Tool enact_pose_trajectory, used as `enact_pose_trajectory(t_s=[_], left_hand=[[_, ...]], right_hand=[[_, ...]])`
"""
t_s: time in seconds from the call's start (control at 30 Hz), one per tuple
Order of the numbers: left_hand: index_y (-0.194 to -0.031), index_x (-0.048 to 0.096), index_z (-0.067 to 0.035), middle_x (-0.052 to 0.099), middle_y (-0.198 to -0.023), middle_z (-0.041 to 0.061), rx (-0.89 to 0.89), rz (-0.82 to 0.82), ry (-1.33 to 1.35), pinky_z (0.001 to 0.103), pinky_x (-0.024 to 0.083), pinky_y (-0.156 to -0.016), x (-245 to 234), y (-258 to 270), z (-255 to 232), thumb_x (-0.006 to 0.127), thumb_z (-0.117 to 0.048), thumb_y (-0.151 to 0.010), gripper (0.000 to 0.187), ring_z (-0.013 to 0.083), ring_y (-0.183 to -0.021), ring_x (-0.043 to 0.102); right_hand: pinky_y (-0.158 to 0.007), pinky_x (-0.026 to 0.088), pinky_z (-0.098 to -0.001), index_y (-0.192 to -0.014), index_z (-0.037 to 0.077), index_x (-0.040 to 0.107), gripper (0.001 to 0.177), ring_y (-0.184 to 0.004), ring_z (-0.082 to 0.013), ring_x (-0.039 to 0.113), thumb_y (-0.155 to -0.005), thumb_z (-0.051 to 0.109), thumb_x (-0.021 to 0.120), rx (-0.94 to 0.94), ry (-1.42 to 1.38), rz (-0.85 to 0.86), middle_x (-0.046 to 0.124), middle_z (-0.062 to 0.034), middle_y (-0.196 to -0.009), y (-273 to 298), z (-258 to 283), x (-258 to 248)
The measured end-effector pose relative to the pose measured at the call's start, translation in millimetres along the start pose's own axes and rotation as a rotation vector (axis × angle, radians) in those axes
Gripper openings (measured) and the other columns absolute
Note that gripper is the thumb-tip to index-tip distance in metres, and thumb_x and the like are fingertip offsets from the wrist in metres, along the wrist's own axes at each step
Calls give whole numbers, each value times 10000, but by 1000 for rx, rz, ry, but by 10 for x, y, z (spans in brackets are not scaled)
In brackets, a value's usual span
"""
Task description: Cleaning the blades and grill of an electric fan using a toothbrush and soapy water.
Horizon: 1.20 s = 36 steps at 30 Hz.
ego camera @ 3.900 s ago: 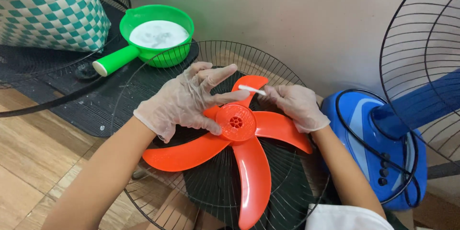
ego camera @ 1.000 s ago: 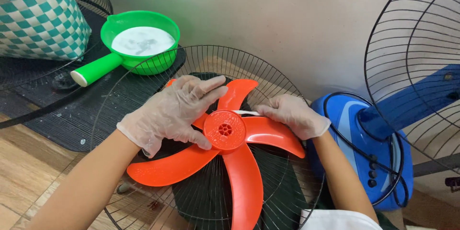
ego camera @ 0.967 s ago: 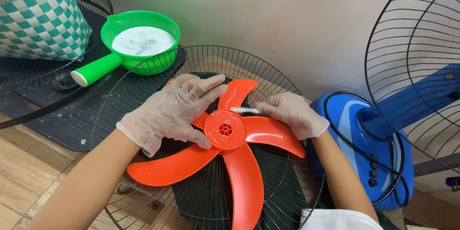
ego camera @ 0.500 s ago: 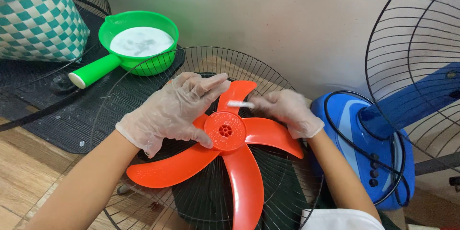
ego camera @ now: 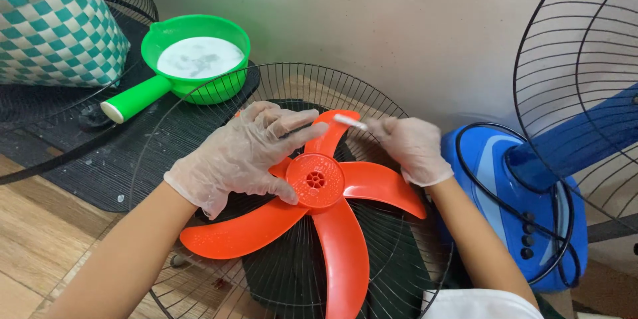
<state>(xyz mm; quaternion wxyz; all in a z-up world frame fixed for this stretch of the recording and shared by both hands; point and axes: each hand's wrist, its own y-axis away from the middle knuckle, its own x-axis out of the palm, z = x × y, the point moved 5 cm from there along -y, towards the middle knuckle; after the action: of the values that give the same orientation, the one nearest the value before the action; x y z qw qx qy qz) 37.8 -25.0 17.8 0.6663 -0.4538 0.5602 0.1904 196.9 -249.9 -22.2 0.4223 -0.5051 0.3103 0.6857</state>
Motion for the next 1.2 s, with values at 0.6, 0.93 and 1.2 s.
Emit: enact_pose_trajectory(t_s=[0.6, 0.93, 1.2], left_hand=[[-1538, 434, -259, 591, -1400, 38, -87, 221, 212, 436, 383, -970, -178, -167, -179, 894, -489, -533, 1128, 299, -1148, 533], [-1522, 405, -183, 646, -1198, 119, -165, 257, 304, 453, 426, -952, -67, -259, -306, 883, -404, -621, 1043, 339, -1055, 563], [-1489, 387, -28, 673, -1139, 183, -192, 336, 389, 443, 486, -910, 38, -350, -375, 852, -315, -588, 1054, 378, -1069, 567]], right_hand=[[-628, 541, -457, -867, 223, 804, 463, -663, -337, 692, -961, 577, 521, -152, 238, -102, 705, -99, -698, -51, -38, 23], [-592, 541, -478, -772, 170, 744, 555, -654, -359, 683, -1020, 584, 469, -180, 357, -152, 672, -128, -648, -128, -128, 119], [-590, 536, -505, -867, 193, 760, 491, -662, -385, 686, -1014, 542, 447, -239, 317, -131, 680, -149, -668, -139, -99, 170]])
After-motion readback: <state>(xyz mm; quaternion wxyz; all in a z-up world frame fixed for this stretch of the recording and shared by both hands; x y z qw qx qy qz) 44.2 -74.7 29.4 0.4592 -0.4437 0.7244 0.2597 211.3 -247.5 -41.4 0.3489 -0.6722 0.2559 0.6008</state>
